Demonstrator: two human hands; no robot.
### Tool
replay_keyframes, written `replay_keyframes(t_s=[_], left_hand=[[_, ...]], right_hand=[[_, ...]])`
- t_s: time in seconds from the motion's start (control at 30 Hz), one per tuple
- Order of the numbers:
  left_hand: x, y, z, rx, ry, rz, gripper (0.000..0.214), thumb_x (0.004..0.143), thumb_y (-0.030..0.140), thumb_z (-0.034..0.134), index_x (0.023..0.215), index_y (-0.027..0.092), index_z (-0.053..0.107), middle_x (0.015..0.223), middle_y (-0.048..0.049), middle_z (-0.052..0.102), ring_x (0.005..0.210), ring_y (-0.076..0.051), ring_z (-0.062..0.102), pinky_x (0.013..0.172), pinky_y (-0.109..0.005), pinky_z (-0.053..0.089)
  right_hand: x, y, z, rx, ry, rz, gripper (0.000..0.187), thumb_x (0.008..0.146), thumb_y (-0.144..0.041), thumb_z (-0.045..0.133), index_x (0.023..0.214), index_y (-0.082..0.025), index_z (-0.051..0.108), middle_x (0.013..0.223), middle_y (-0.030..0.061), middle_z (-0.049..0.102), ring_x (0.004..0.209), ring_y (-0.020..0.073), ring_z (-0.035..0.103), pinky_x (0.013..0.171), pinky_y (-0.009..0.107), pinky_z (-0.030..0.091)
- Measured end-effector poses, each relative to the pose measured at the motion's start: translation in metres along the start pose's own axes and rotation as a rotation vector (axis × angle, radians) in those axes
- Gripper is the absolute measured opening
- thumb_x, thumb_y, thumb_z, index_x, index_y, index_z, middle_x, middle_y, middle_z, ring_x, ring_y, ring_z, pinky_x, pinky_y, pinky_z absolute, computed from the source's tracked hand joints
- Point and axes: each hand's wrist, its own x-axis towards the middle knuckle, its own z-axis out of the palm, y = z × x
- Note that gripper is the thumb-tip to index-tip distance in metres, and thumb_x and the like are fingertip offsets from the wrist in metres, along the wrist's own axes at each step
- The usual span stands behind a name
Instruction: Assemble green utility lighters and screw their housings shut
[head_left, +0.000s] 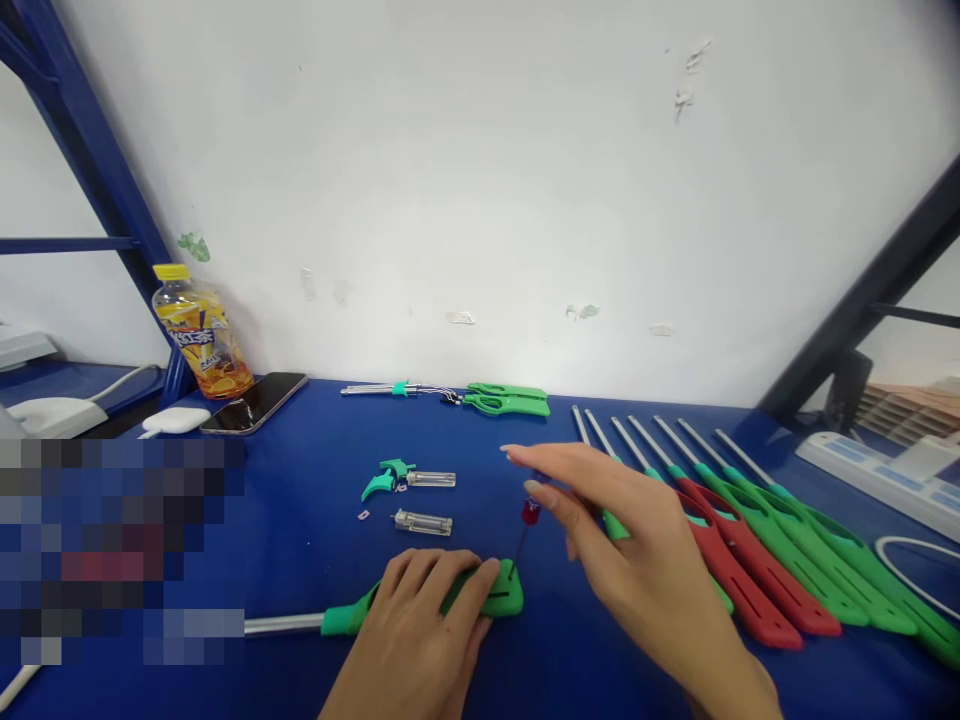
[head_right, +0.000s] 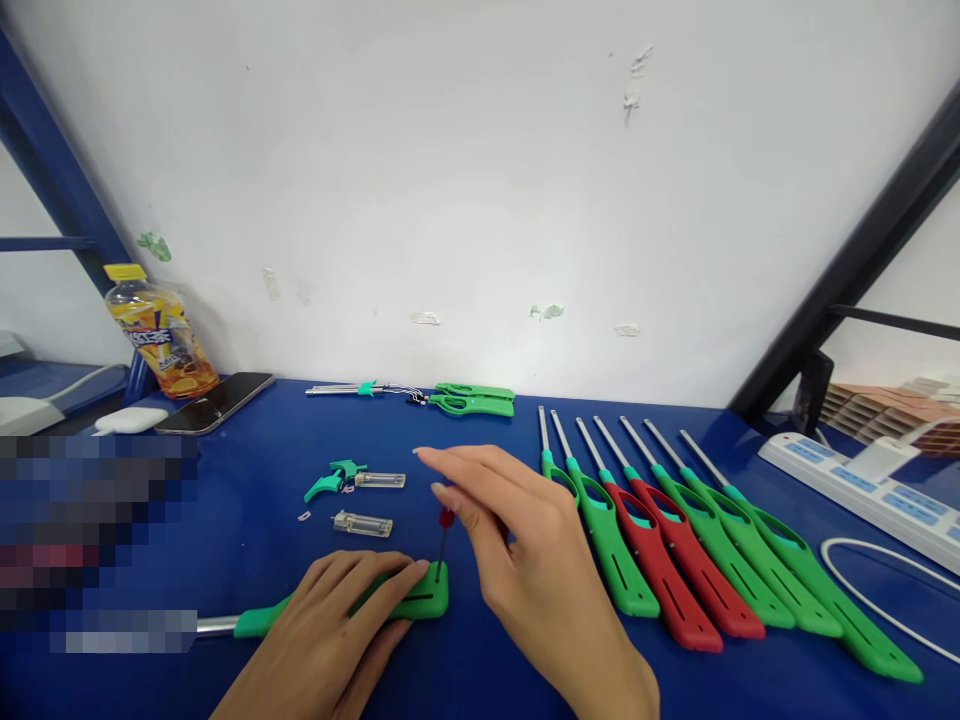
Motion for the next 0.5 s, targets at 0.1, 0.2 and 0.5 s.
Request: replay_keyframes(t_s=[0.1, 0.2, 0.5], left_hand=[[0.0006, 0.0007, -0.0006, -0.004, -0.011, -0.011, 0.041, 0.104, 0.013, 0.056, 0.143, 0.026, 0.059, 0.129, -0.0042, 0.074, 0.110, -0.027, 0.072, 0.093, -0.043, 0.060], [0.0015, 0.0014, -0.0011, -0.009, -0.014, -0.016, 0.041, 0.104, 0.013, 0.056, 0.143, 0.026, 0.059, 0.128, -0.0041, 0.075, 0.110, -0.026, 0.072, 0.093, -0.042, 0.061], [0.0012, 0.0015, -0.0013, -0.001, 0.005, -0.006, 0.040, 0.104, 0.013, 0.055, 0.142, 0.025, 0.060, 0.126, -0.0052, 0.075, 0.109, -0.026, 0.072, 0.092, -0.041, 0.060]], right_hand=[[0.0003, -0.0013, -0.0003, 0.017, 0.031, 0.015, 0.017, 0.101, -0.026, 0.073, 0.114, -0.036, 0.077, 0.089, -0.0038, 0.071, 0.057, 0.0112, 0.052, 0.055, 0.025, 0.048], [0.0000, -0.0012, -0.0013, -0.010, 0.038, 0.023, 0.013, 0.098, -0.030, 0.078, 0.110, -0.035, 0.079, 0.089, -0.0030, 0.066, 0.059, 0.0110, 0.052, 0.053, 0.024, 0.047], [-0.0026, -0.0033, 0.0000, 0.091, -0.071, 0.045, 0.021, 0.106, -0.031, 0.065, 0.124, -0.036, 0.076, 0.089, -0.0015, 0.064, 0.062, 0.0124, 0.055, 0.057, 0.027, 0.047]])
